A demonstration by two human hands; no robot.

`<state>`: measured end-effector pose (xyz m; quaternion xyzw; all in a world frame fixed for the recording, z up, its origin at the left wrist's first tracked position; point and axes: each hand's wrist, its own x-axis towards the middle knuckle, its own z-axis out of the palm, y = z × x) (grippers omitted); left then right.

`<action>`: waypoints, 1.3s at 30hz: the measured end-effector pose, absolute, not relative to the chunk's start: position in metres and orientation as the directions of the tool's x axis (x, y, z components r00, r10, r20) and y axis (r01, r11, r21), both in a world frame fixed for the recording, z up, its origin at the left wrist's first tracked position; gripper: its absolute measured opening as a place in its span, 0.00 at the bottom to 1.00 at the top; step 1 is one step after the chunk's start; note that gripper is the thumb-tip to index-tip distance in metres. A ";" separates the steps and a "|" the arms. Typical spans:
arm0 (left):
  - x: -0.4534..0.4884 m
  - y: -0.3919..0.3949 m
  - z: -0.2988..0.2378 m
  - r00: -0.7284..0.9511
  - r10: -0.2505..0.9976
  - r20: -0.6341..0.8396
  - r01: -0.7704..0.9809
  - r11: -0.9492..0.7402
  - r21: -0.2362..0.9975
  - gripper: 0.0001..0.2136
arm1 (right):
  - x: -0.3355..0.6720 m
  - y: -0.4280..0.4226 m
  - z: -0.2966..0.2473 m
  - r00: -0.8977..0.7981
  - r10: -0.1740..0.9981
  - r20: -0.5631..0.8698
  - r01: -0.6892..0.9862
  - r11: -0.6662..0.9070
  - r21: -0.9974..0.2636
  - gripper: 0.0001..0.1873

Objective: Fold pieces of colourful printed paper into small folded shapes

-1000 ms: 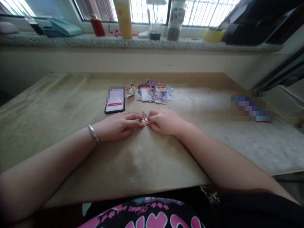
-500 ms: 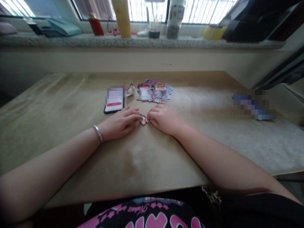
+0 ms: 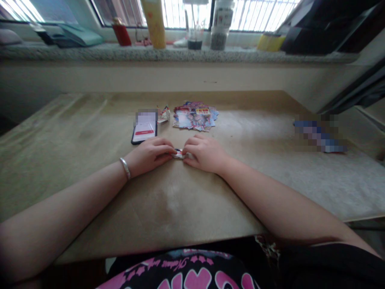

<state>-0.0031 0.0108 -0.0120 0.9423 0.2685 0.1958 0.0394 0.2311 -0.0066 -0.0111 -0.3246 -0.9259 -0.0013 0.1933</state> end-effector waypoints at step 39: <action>0.010 0.006 -0.013 0.651 0.668 0.361 0.651 -0.736 0.186 0.06 | 0.213 -0.004 -0.018 -0.455 0.823 0.340 0.724 0.564 -0.396 0.04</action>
